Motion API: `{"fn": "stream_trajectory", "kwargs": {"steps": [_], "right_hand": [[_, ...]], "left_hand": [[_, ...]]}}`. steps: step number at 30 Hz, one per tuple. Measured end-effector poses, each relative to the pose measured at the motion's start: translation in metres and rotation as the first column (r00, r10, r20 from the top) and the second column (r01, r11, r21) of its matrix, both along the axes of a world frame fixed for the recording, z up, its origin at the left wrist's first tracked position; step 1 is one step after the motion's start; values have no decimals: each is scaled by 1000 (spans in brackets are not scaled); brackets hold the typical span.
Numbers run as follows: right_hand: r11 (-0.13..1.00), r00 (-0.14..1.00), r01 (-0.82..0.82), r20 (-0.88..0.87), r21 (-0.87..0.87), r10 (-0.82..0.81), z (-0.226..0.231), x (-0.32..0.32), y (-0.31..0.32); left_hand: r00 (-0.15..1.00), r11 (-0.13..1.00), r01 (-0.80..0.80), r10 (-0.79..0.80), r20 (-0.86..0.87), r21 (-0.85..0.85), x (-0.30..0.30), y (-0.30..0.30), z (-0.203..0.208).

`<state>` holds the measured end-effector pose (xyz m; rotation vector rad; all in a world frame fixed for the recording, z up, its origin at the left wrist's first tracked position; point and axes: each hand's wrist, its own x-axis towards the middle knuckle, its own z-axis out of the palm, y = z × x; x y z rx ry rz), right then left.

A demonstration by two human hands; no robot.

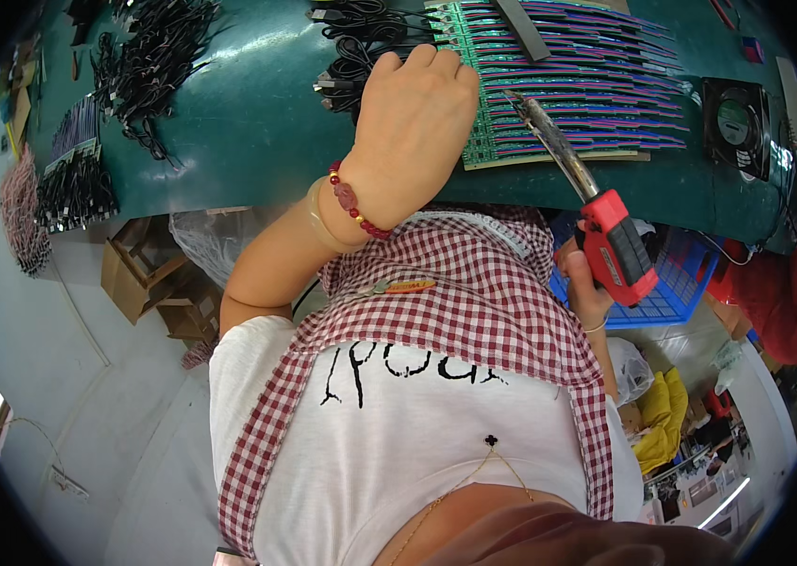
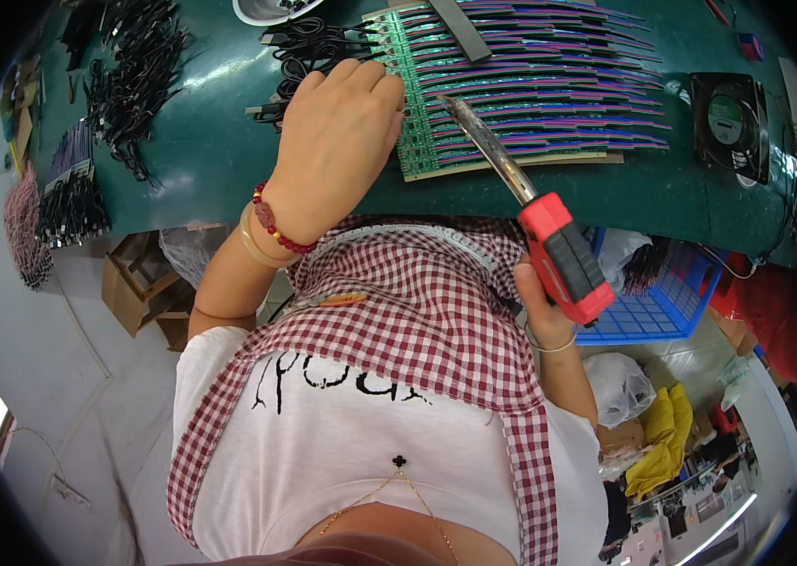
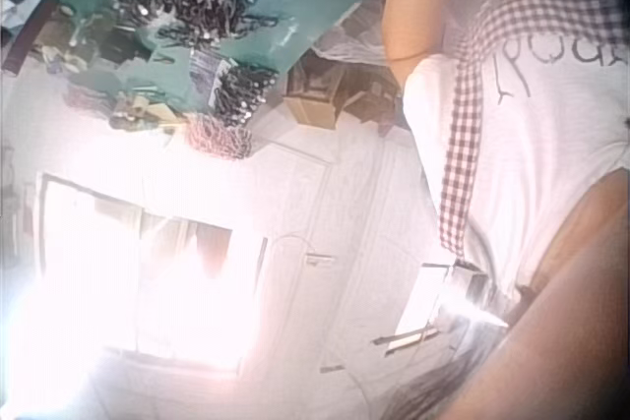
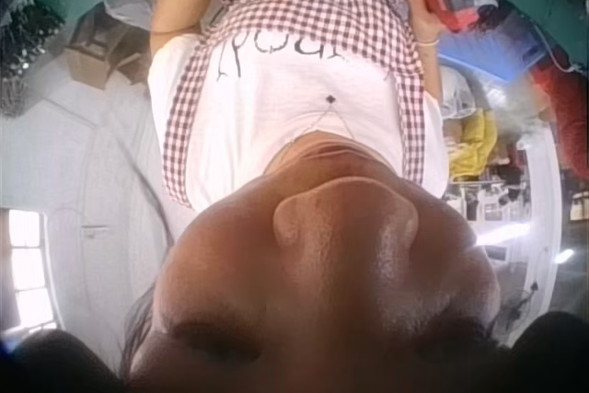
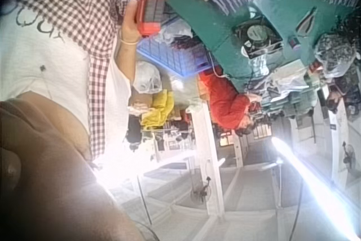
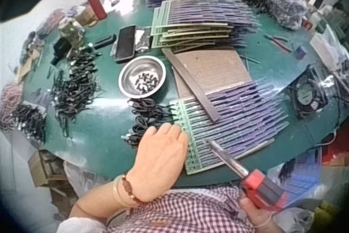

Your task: The person solders wires and small electronic components onto circuit boards using a soldering gun.

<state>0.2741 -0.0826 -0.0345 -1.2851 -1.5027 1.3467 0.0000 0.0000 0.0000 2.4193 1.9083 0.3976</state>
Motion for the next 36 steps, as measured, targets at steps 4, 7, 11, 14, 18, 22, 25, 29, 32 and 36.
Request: {"fn": "stream_trajectory", "kwargs": {"steps": [4, 7, 11, 14, 18, 22, 25, 29, 32, 36], "right_hand": [[1000, 1000, -5, -5, -2, 5, 1, -5, 1], [1000, 999, 5, -32, 13, -5, 3, -7, 3], [998, 997, 55, -61, 15, -54, 8, -12, 5], [995, 986, 85, -149, 43, -78, 10, -16, 12], [988, 970, 148, -203, 42, -136, 17, -22, 19], [980, 939, 192, -300, 47, -169, 22, -23, 28], [979, 919, 185, -368, 81, -143, 24, -21, 33], [979, 912, 188, -384, 79, -144, 28, -25, 38], [967, 891, 228, -424, 110, -162, 30, -28, 43], [970, 880, 216, -454, 114, -143, 32, -27, 45]], "left_hand": [[1000, 1000, 6, -6, -15, 12, -1, 0, 0], [1000, 1000, 5, -5, -26, 17, 0, 0, 0], [1000, 998, -12, 11, 12, 62, 0, -1, 2], [990, 998, -52, 50, 133, 17, -7, -10, 5], [917, 940, -333, 306, 256, 70, -55, -34, 0], [753, 767, -595, 636, -168, 239, -172, -45, -10], [739, 759, -651, 630, -239, -13, -198, -63, -27], [807, 847, -531, 493, 326, 34, -172, -81, -42], [770, 771, -609, 518, 372, 186, -191, -80, -42], [550, 524, -726, 831, -82, 446, -254, -58, -48]]}}
